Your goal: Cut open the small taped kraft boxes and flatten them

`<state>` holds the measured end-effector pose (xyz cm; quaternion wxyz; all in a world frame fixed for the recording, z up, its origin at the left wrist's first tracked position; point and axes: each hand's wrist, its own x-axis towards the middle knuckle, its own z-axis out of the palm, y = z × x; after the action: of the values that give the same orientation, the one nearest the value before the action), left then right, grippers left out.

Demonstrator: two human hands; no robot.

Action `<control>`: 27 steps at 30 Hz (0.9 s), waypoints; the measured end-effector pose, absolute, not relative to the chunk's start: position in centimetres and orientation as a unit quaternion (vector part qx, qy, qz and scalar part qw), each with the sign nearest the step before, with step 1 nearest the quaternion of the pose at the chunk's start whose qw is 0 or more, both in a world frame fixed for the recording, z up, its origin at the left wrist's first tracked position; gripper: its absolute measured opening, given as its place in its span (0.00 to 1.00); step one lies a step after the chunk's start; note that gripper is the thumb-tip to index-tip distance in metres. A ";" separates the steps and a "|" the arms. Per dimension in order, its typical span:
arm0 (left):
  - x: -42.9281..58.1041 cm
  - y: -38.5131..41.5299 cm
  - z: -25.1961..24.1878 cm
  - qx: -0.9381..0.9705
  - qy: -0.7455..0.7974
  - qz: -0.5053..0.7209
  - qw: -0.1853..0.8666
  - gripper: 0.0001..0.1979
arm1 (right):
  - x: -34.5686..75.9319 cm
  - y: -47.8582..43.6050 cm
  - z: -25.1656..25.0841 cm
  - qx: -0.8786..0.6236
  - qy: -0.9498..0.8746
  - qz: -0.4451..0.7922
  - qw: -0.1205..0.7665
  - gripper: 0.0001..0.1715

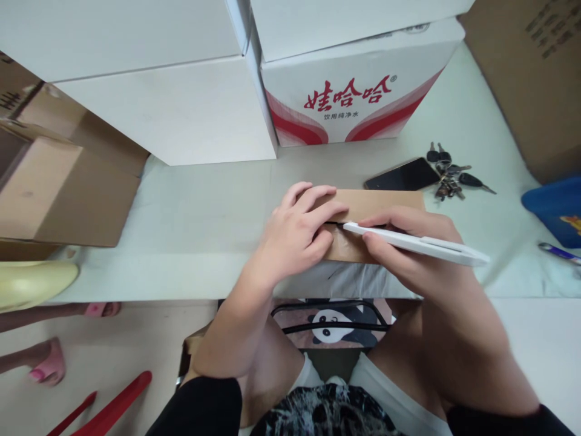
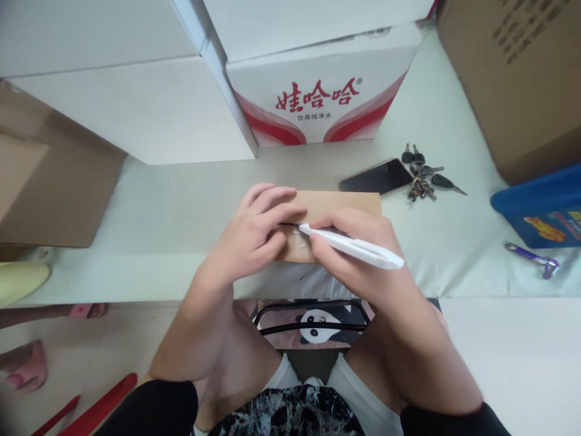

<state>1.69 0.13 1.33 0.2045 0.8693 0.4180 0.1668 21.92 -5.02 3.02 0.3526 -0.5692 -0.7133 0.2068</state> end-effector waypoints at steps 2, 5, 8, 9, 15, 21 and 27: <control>1.7 0.1 1.3 0.870 0.416 0.170 0.203 0.25 | 22.0 -5.0 3.0 -0.571 -0.710 0.204 0.359 0.07; 1.7 0.1 1.2 0.871 0.415 0.175 0.199 0.24 | 22.1 -5.0 3.0 -0.573 -0.712 0.187 0.362 0.06; 1.7 0.1 1.2 0.871 0.413 0.177 0.199 0.24 | 22.1 -4.9 2.8 -0.578 -0.714 0.160 0.361 0.06; 1.7 0.1 1.2 0.872 0.411 0.178 0.198 0.23 | 22.1 -4.9 2.8 -0.579 -0.715 0.153 0.361 0.06; 1.7 0.1 1.1 0.871 0.411 0.181 0.200 0.23 | 21.9 -4.9 2.9 -0.595 -0.696 0.160 0.369 0.05; 1.5 0.1 1.0 0.870 0.406 0.197 0.198 0.24 | 23.3 -4.9 2.9 -0.551 -0.581 0.331 0.500 0.07; 1.0 0.2 1.0 0.864 0.395 0.227 0.213 0.20 | 26.4 -3.8 2.9 -0.456 -0.438 0.316 0.707 0.10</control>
<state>1.03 0.24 0.98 0.2132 0.8642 0.3952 0.2271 26.39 -3.82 2.90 0.7073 -0.4565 -0.4378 0.3158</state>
